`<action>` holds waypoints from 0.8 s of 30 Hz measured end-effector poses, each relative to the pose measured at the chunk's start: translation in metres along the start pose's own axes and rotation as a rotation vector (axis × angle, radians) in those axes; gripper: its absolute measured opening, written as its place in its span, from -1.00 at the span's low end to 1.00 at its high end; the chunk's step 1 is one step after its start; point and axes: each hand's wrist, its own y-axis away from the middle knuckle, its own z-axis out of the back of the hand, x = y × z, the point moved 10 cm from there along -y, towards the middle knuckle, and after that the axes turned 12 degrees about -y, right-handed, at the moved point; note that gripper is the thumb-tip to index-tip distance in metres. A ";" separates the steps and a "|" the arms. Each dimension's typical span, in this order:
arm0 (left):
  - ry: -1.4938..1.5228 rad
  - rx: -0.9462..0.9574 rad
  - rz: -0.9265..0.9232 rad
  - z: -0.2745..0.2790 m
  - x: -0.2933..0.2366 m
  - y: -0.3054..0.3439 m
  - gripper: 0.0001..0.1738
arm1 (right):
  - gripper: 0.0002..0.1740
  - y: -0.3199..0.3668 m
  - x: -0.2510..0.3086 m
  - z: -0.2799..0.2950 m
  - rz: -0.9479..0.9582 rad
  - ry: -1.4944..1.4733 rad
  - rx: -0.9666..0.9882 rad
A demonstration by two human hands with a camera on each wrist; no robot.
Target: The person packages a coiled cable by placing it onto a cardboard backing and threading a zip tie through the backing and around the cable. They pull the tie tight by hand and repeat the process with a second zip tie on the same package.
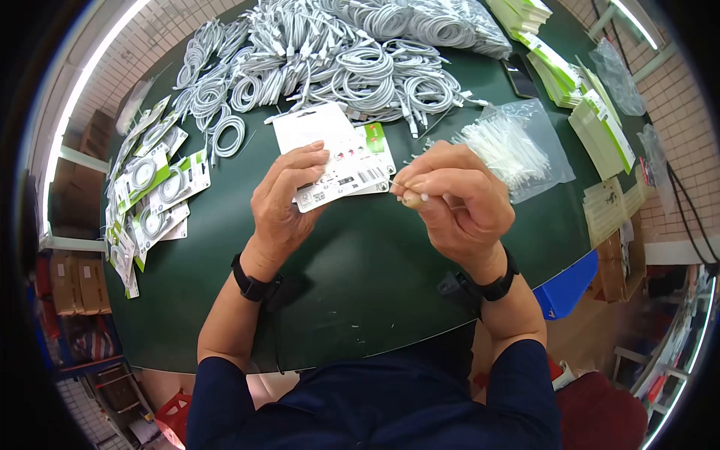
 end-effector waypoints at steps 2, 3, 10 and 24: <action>-0.009 0.002 -0.042 -0.001 -0.004 -0.001 -0.61 | -0.83 0.001 0.002 -0.004 -0.019 -0.052 0.004; -0.019 -0.039 -0.056 0.001 -0.006 -0.002 -0.61 | -0.84 0.004 0.001 -0.004 -0.029 -0.050 0.008; -0.006 -0.036 -0.092 0.000 -0.005 0.001 -0.65 | -0.85 0.004 -0.003 -0.004 -0.079 -0.058 0.007; -0.017 -0.017 -0.094 -0.002 -0.007 0.000 -0.71 | -0.83 0.005 -0.010 -0.006 -0.151 -0.075 -0.013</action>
